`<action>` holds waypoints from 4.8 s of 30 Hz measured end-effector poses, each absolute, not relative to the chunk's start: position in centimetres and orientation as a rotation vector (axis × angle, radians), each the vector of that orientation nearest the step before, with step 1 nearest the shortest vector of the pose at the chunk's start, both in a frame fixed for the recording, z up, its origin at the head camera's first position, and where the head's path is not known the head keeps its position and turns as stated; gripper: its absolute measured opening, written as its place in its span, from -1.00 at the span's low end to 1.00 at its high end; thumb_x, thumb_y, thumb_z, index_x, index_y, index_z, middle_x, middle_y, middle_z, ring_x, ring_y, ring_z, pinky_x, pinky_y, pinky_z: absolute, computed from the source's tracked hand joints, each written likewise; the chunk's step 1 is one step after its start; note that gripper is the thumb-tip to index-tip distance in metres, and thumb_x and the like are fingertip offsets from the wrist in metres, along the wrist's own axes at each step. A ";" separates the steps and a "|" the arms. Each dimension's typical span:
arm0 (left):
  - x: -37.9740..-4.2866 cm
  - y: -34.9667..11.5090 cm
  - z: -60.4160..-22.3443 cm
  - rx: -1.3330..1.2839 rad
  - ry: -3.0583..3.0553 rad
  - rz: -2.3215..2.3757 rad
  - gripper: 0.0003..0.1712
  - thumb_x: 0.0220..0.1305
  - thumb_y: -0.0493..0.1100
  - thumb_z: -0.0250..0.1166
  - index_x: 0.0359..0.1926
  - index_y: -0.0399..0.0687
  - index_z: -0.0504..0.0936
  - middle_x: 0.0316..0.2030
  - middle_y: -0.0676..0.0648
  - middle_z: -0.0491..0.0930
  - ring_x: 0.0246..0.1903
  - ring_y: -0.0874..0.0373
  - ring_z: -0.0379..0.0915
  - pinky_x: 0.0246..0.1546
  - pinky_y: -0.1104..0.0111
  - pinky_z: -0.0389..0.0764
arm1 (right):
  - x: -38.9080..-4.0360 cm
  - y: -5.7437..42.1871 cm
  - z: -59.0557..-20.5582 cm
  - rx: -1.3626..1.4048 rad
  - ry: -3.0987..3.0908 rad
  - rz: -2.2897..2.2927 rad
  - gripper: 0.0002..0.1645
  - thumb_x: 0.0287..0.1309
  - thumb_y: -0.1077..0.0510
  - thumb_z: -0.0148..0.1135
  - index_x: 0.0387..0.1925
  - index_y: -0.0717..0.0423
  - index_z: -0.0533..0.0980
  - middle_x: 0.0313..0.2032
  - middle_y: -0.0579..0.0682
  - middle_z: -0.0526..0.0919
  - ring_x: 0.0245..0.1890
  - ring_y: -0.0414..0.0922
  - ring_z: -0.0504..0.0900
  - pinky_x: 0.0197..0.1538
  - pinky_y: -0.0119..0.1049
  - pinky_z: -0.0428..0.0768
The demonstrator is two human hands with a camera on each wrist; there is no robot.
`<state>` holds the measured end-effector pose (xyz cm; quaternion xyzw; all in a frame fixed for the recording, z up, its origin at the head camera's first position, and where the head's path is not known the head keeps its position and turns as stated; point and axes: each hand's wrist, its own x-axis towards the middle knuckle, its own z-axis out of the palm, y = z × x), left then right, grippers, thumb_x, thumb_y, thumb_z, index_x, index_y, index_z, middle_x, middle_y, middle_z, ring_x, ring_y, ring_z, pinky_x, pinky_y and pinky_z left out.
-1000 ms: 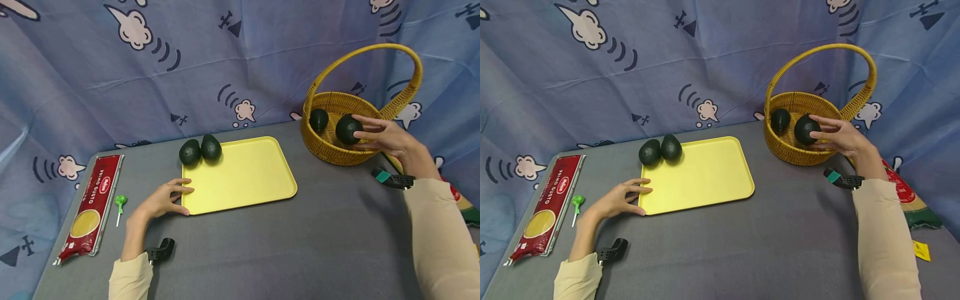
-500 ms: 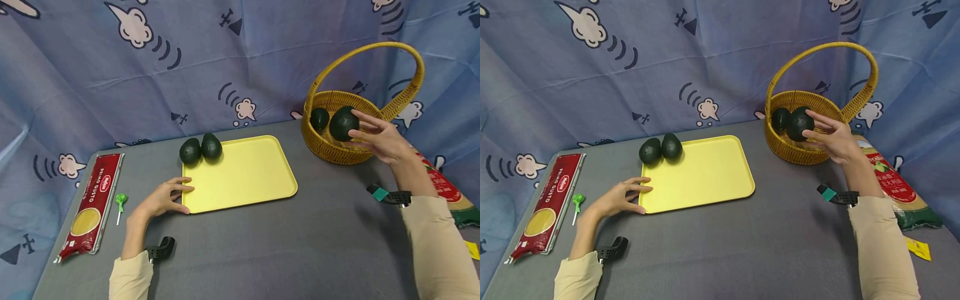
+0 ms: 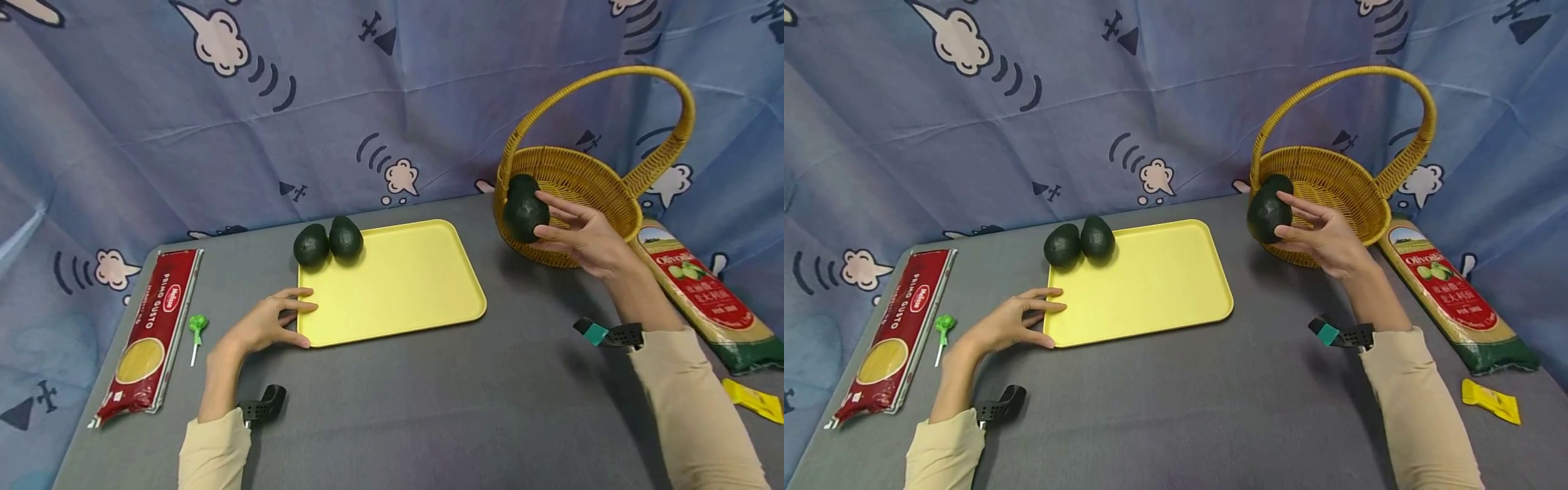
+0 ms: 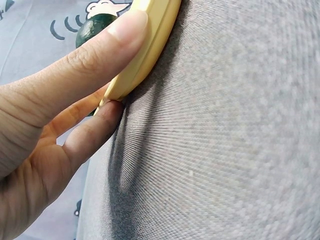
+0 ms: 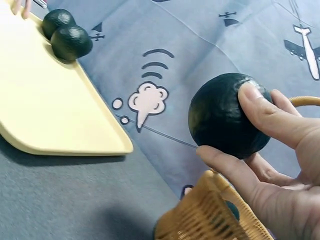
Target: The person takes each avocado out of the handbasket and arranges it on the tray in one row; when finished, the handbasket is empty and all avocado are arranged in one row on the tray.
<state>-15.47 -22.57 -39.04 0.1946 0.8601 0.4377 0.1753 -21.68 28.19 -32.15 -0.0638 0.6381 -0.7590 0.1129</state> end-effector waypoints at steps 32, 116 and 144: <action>-15.4 -22.3 -38.8 0.536 2.410 1.253 -0.30 -0.09 -0.37 0.51 0.13 -0.53 0.49 0.33 -0.40 0.15 0.34 -0.31 0.02 0.27 0.05 0.37 | -25.5 19.6 -37.1 -0.375 1.739 -2.043 -0.26 0.20 0.50 0.14 0.39 0.09 0.28 0.36 0.30 0.14 0.02 -0.09 0.60 0.12 0.11 0.50; -15.5 -22.4 -39.1 0.552 2.428 1.234 -0.30 -0.09 -0.36 0.51 0.13 -0.50 0.50 0.32 -0.39 0.17 0.34 -0.30 0.04 0.26 0.07 0.39 | -30.2 9.1 -39.3 -0.295 1.822 -1.902 -0.22 0.20 0.47 0.17 0.42 0.07 0.22 0.40 0.22 0.12 0.26 0.19 0.35 0.10 0.04 0.61; -15.3 -22.2 -38.7 0.558 2.424 1.239 -0.31 -0.05 -0.35 0.49 0.14 -0.51 0.48 0.32 -0.39 0.16 0.32 -0.31 0.07 0.26 0.06 0.39 | -29.5 11.2 -38.7 -0.289 1.838 -1.963 -0.28 0.24 0.47 0.11 0.41 0.24 0.18 0.37 0.28 0.18 0.24 0.26 0.34 0.18 0.07 0.53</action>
